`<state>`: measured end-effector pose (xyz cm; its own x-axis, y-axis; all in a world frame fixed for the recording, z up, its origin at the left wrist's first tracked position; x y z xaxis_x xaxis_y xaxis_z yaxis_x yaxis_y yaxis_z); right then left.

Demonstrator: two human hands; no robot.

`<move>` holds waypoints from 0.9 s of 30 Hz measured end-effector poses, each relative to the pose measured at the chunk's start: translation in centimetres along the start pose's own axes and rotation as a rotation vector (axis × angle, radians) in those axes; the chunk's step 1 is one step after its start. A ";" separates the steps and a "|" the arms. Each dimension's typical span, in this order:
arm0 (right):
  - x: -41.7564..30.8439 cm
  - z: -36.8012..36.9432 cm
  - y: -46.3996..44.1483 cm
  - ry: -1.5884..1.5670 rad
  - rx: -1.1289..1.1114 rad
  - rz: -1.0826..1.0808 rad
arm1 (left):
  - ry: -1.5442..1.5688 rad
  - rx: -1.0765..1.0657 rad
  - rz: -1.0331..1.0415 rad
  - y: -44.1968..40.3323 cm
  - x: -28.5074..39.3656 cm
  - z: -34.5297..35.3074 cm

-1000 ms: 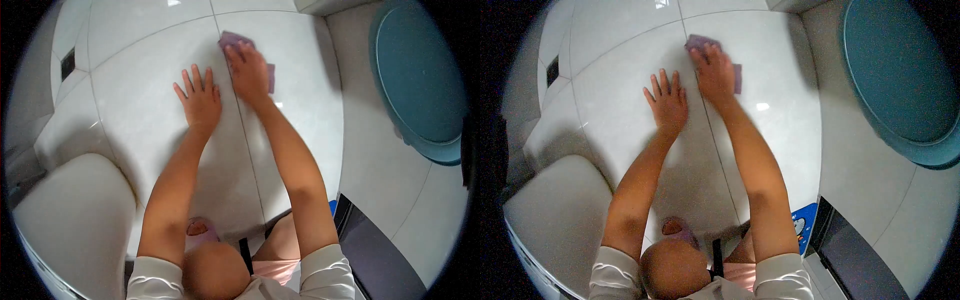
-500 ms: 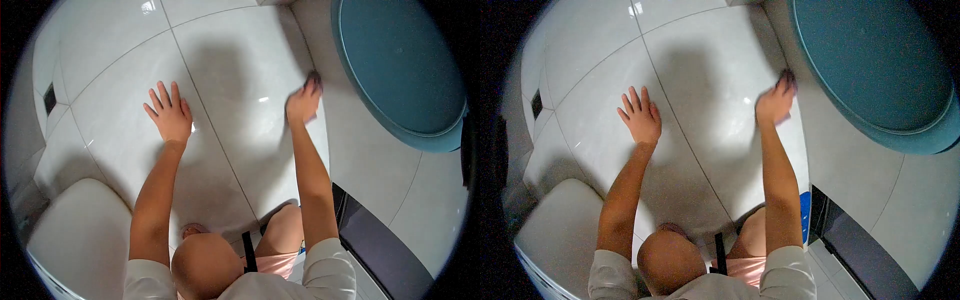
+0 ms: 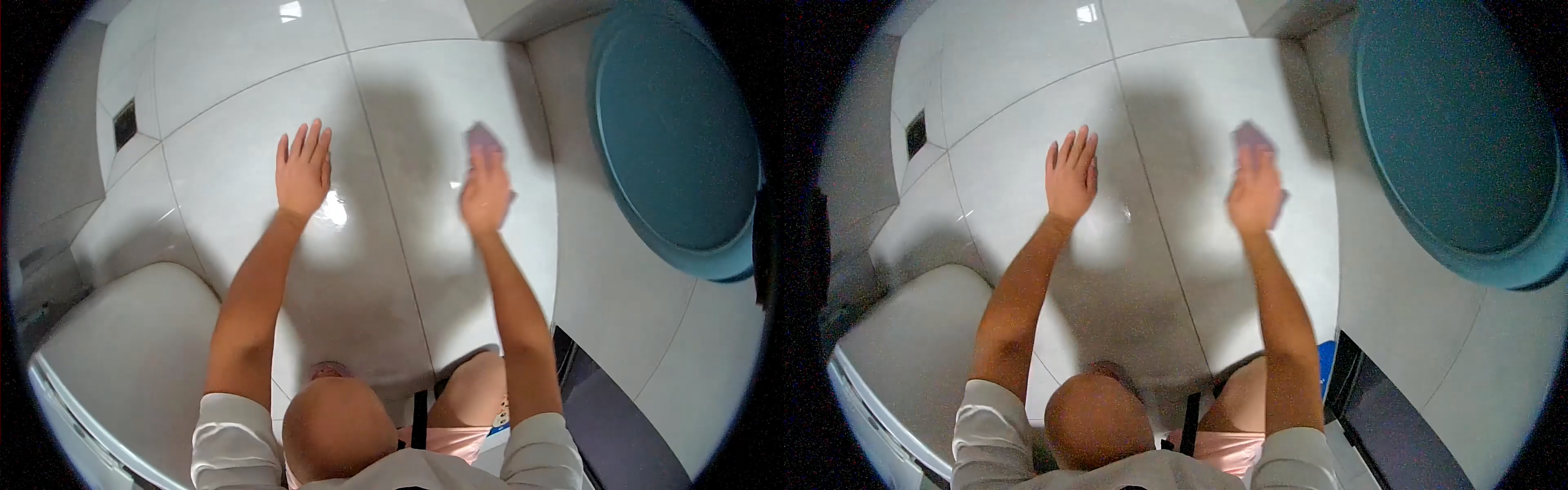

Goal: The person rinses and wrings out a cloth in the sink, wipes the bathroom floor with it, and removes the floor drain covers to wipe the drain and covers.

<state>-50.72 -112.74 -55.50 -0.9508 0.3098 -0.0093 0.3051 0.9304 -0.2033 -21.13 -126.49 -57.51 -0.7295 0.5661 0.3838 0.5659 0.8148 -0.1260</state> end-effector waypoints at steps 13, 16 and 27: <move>-22.7 5.1 -19.9 -0.204 0.116 -0.261 | -0.215 0.194 -0.794 -10.0 -6.6 0.1; -20.8 4.0 -17.9 -0.264 0.012 -0.479 | -0.157 0.265 -0.752 -10.2 -5.9 -0.1; -17.7 7.8 -35.2 -0.309 -0.153 0.142 | -0.128 0.052 -0.811 -10.7 -6.5 -0.4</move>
Point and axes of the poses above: each hand's wrist, its own y-axis away from the middle knuckle, its own z-axis out of the palm, x = y × z, the point moved 6 cm from there along -y, towards the middle knuckle, and after that the axes turned 7 degrees about y, right-handed, at the moved point
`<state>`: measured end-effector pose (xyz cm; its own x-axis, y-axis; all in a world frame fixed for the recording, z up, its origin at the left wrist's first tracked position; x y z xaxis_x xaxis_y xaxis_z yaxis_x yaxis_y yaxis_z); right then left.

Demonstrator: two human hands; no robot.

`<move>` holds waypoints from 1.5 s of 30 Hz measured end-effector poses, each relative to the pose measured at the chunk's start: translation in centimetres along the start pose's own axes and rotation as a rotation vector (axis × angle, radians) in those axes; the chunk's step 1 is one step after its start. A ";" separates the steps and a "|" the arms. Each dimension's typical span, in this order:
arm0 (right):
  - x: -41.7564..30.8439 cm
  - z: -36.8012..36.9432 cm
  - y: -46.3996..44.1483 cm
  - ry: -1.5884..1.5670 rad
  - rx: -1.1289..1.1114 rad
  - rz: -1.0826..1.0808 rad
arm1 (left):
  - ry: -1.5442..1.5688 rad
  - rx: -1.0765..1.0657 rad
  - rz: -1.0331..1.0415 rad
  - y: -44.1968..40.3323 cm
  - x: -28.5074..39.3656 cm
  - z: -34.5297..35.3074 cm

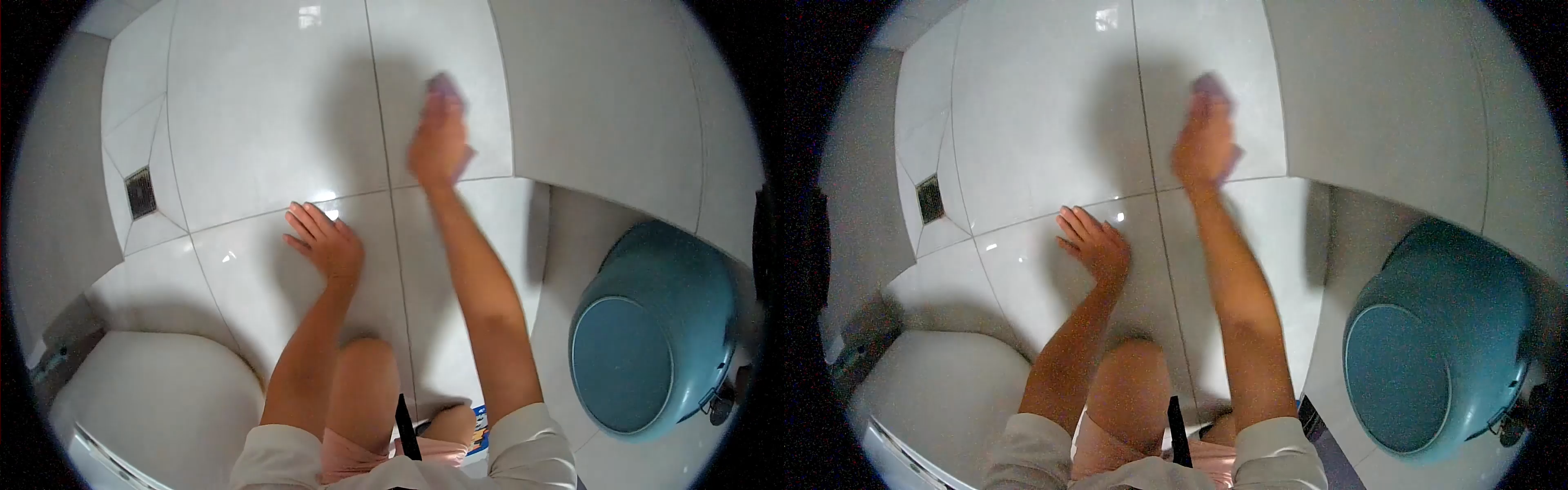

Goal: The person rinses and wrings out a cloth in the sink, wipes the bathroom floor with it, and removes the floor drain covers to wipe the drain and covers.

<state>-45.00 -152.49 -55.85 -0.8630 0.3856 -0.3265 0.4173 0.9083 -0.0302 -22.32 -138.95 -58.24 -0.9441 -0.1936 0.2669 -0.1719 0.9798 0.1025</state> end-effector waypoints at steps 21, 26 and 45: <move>-8.5 3.0 -8.2 0.284 0.182 -0.366 | 0.157 0.098 0.271 -20.8 -0.7 -3.4; -11.9 2.6 -1.0 0.004 -0.129 -0.673 | 0.130 0.068 0.283 -21.1 -1.1 -3.2; -16.8 5.7 -14.8 -0.019 0.005 -0.866 | 0.132 -0.032 0.210 -21.4 -1.2 -2.5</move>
Point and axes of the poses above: each hand's wrist, its own y-axis away from the middle knuckle, its own z-axis out of the palm, x = y × z, the point moved 6 cm from there along -y, towards the middle knuckle, and after that the axes turned 7 degrees about y, right-handed, at the moved point
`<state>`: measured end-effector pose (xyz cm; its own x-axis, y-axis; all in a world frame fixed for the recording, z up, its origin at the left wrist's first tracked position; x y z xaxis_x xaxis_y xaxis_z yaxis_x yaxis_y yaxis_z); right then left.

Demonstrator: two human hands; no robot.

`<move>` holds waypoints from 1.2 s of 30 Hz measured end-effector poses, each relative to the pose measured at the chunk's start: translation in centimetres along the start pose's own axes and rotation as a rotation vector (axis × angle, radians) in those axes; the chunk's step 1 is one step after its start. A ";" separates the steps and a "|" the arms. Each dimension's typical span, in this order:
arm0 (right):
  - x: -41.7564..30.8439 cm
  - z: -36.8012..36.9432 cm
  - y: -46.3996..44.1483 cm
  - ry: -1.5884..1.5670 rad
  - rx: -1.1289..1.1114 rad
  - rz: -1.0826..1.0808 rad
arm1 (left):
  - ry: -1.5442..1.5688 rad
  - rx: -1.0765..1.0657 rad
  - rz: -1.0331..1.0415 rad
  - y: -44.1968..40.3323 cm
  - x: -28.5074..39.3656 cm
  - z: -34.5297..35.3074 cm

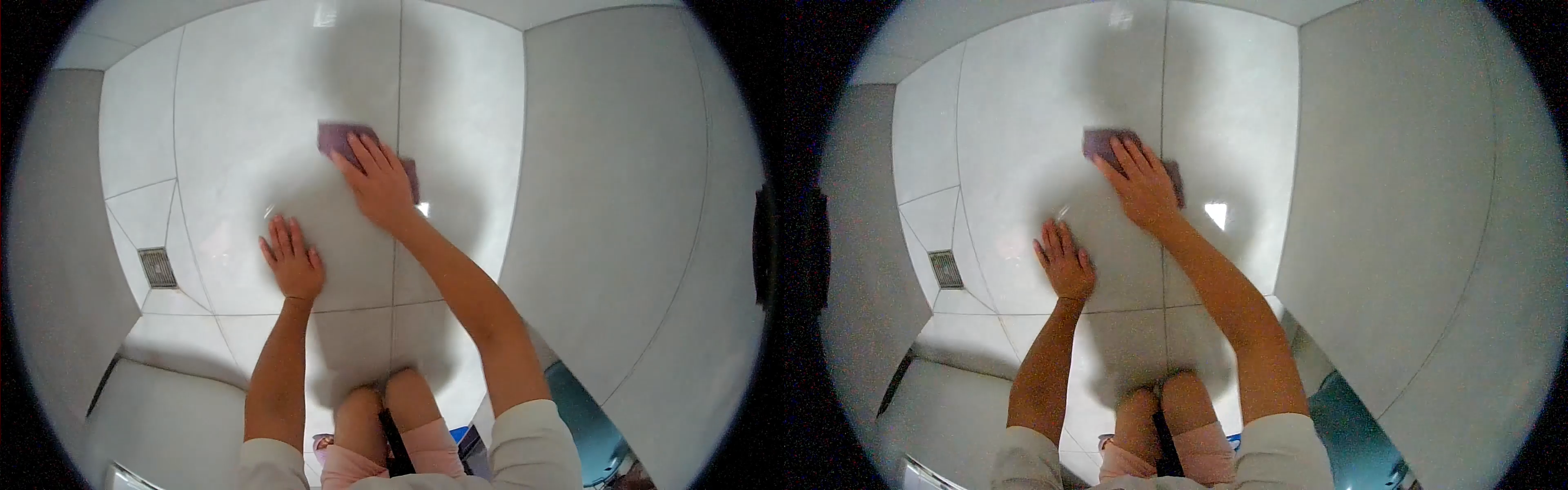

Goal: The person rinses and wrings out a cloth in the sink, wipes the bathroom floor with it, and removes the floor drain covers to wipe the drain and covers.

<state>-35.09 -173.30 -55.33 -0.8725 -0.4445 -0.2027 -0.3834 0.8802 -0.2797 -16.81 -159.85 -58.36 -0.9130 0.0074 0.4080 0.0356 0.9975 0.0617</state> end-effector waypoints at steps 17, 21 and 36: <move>2.5 0.0 -6.1 -0.159 -0.043 -0.146 | -0.044 0.055 0.033 -0.7 0.7 -0.6; 14.8 -3.3 -4.1 0.165 -0.159 0.151 | -0.039 -0.038 -0.026 -0.4 0.6 -0.4; -9.5 2.8 -7.2 -0.331 -0.180 -0.325 | 0.007 -0.053 -0.052 0.4 -0.4 -0.2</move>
Point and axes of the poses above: each hand's wrist, its own y-axis away from the middle knuckle, its own z-axis out of the palm, x = y × z, the point moved 6 cm from there along -y, towards the middle knuckle, and after that the axes turned 7 degrees about y, right-handed, at the moved point
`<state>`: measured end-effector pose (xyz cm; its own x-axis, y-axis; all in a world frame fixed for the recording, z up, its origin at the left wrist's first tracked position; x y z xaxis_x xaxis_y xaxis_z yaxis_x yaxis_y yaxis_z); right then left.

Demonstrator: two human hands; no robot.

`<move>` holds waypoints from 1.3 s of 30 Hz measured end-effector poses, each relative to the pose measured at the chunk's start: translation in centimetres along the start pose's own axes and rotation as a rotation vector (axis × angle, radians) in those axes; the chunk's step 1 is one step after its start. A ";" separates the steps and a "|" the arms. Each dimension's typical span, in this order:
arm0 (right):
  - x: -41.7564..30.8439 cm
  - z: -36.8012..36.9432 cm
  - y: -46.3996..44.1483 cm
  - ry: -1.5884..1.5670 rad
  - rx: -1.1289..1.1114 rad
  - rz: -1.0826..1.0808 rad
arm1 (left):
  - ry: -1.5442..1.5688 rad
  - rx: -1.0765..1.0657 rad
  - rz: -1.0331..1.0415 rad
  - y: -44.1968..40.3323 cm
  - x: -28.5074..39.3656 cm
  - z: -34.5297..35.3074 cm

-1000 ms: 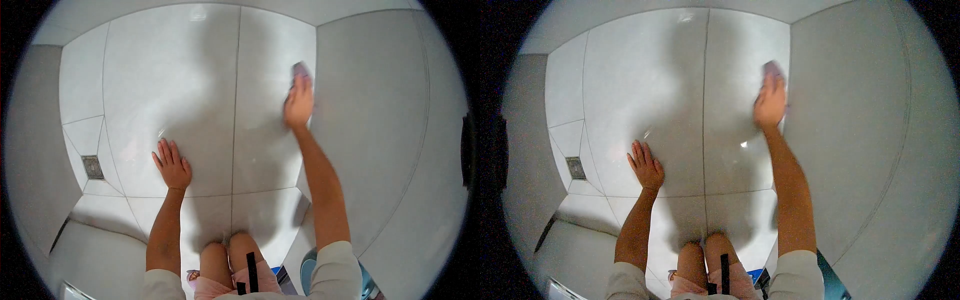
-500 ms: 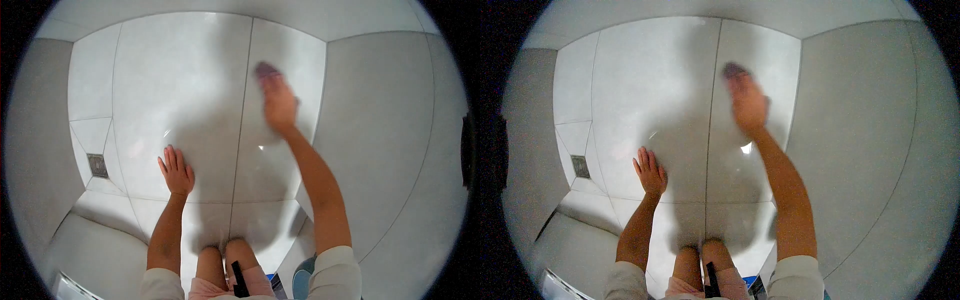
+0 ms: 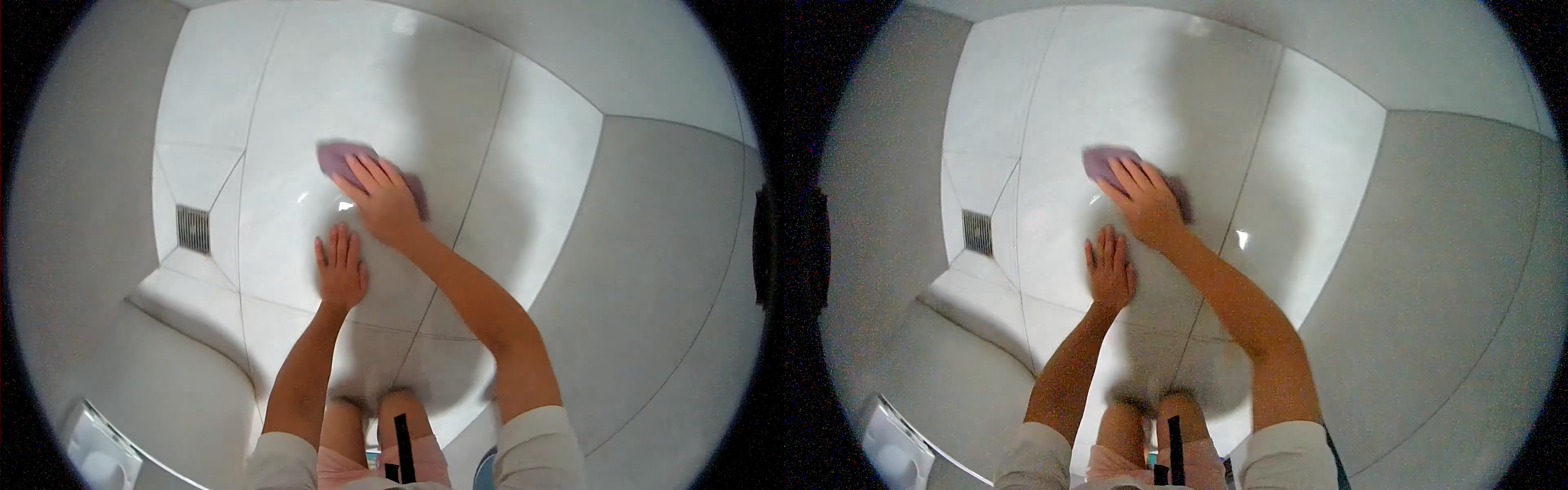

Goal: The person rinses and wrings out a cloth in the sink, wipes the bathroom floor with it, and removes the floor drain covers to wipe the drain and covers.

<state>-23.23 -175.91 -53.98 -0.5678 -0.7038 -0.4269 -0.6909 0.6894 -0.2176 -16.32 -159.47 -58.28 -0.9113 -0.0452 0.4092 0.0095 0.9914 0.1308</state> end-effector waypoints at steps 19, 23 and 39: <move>-22.7 9.6 11.3 0.098 -0.040 -0.166 | 0.477 0.742 -0.228 15.0 -8.1 -6.4; -18.7 3.7 19.9 0.076 -0.311 -0.106 | 0.322 0.603 -0.380 25.9 -12.3 -6.9; -33.4 14.0 12.0 0.186 -0.220 -0.542 | 0.314 0.731 -0.550 33.6 -14.4 -7.0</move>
<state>-6.31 -141.76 -54.66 -0.1645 -0.9761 -0.1417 -0.9681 0.1873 -0.1664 -0.03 -126.39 -53.45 -0.5596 -0.4515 0.6950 -0.7407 0.6486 -0.1751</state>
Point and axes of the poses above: each hand's wrist, its own y-axis away from the middle knuckle, its own z-axis out of the palm, x = y × z, the point moved 6 cm from there along -y, towards the middle knuckle, and after that the axes turned 7 degrees about y, right-handed, at the moved point
